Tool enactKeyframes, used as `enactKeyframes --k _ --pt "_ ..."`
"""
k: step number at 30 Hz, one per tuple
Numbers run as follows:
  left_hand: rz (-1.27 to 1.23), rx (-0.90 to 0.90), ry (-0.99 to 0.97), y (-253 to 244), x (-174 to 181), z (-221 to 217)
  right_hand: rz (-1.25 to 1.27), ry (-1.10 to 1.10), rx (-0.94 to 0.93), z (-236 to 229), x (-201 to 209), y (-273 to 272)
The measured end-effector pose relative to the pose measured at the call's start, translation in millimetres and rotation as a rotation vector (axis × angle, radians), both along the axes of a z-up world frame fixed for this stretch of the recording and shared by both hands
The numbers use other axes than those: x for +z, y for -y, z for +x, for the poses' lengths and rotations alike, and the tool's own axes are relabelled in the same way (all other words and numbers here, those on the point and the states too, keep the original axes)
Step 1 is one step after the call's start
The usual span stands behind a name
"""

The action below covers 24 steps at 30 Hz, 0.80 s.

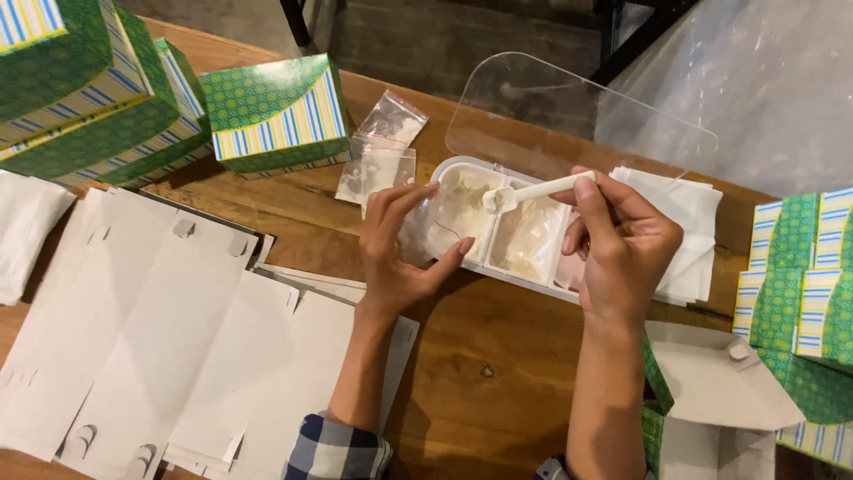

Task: The person assembles a small white cardboard box, scoops a white granular substance into a small plastic bag using a plastic spoon, seals the bag, and places it inside the box. The person then closes the box and stacks it with others. Finally, the person folds a flat white cardboard sheet into a box shape.

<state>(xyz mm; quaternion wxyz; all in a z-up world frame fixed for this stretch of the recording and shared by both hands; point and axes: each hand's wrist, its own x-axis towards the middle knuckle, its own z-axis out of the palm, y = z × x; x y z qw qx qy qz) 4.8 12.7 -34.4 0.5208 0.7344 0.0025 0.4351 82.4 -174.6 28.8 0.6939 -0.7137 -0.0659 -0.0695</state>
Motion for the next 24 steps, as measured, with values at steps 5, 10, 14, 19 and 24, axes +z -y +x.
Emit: enactKeyframes --k 5,10,14,19,24 --pt "-0.009 0.010 0.002 0.8 0.5 -1.5 -0.004 0.060 -0.001 -8.0 3.3 -6.2" --pt "-0.036 0.015 0.015 1.8 -0.5 -0.4 -0.033 0.122 0.020 -19.7 11.7 -20.2" --pt "-0.065 0.017 0.012 0.8 1.1 -0.9 -0.068 0.191 0.053 -25.4 9.1 -30.6" --pt "-0.090 0.031 0.016 -1.3 1.9 -1.5 -0.112 0.258 0.099 -34.2 8.6 -39.7" --pt "-0.144 0.027 0.034 -3.3 4.1 -2.4 -0.222 0.375 0.158 -40.1 5.4 -40.9"
